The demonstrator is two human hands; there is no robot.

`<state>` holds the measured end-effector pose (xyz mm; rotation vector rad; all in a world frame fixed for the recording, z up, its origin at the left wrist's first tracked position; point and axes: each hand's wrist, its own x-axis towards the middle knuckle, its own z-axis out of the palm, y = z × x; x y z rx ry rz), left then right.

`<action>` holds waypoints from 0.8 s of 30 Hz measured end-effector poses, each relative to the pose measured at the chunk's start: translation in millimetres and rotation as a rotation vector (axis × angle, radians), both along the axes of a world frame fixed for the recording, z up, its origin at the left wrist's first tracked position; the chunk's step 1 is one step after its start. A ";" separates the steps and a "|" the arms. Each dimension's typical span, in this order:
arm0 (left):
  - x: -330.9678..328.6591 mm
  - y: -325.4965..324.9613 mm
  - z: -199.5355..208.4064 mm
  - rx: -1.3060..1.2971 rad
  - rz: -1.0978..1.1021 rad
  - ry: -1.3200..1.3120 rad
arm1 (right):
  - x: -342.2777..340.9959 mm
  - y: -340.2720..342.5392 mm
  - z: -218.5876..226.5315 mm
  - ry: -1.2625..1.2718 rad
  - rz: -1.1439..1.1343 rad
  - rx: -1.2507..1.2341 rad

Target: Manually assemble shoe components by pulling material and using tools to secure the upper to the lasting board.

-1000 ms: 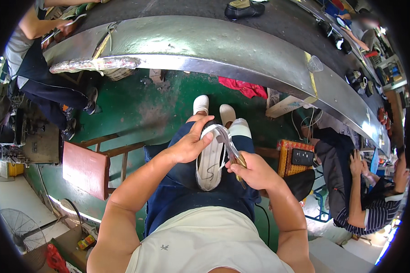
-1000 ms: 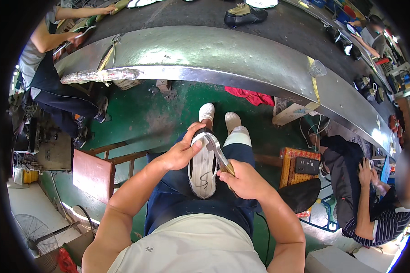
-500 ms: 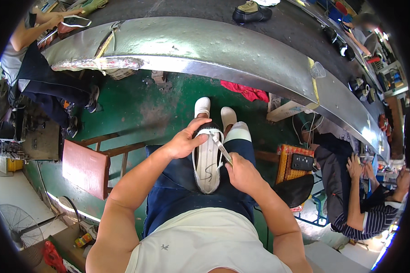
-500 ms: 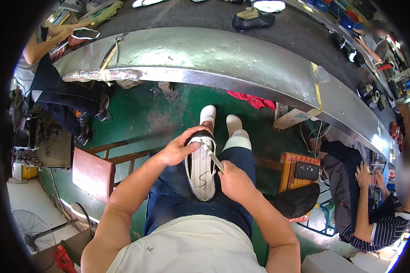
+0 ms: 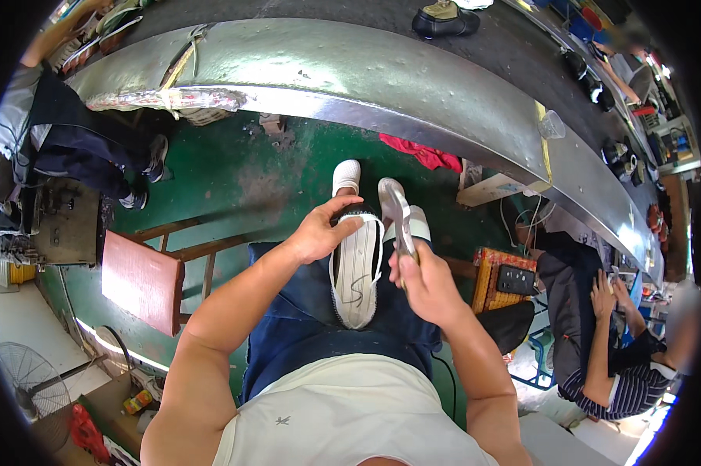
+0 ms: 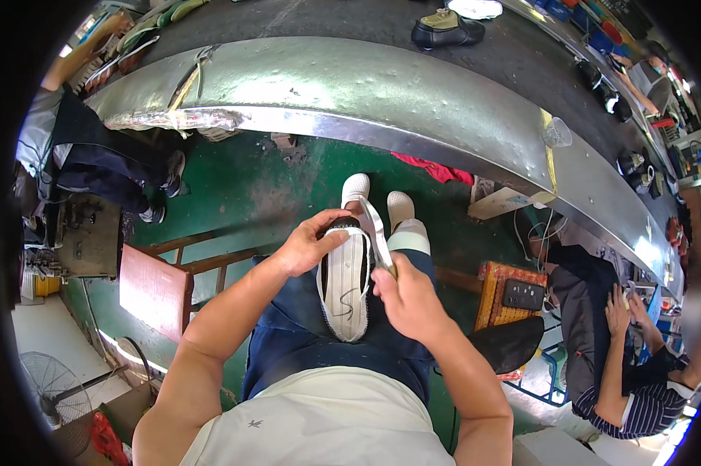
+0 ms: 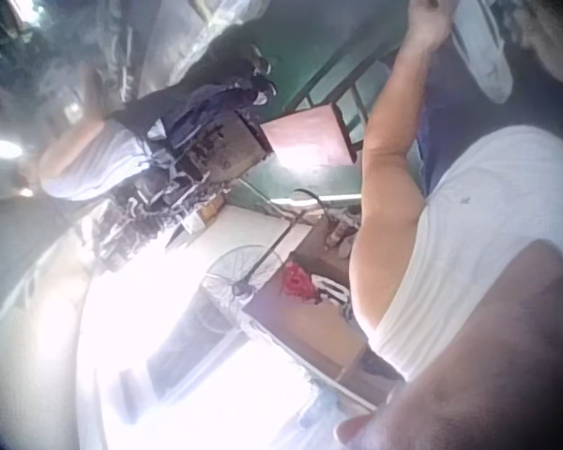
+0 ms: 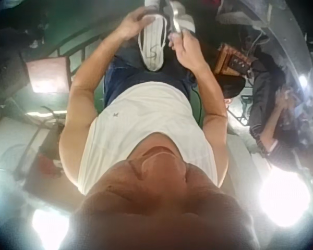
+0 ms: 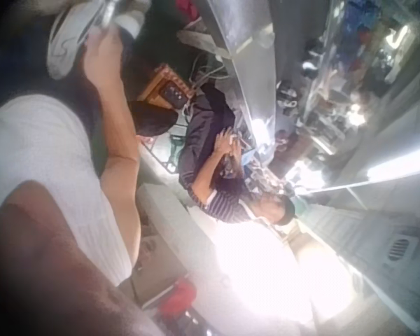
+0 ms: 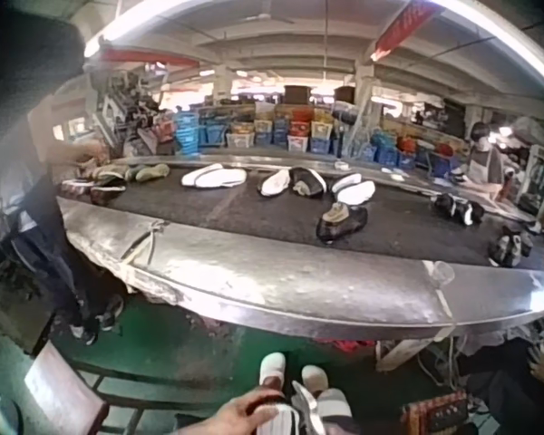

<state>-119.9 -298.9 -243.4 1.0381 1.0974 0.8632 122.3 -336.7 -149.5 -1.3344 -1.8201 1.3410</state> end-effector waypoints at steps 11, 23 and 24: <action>11.4 -64.2 20.4 -0.165 -0.081 0.438 | -1.6 -10.7 -71.6 -0.260 -0.180 0.004; 49.0 -78.9 -14.9 -0.081 -0.148 -0.061 | 65.5 -22.9 -96.6 -0.064 -0.077 -0.433; 54.2 -79.1 -10.7 -0.215 -0.177 -0.108 | 77.6 -28.7 -98.5 -0.077 -0.150 -0.478</action>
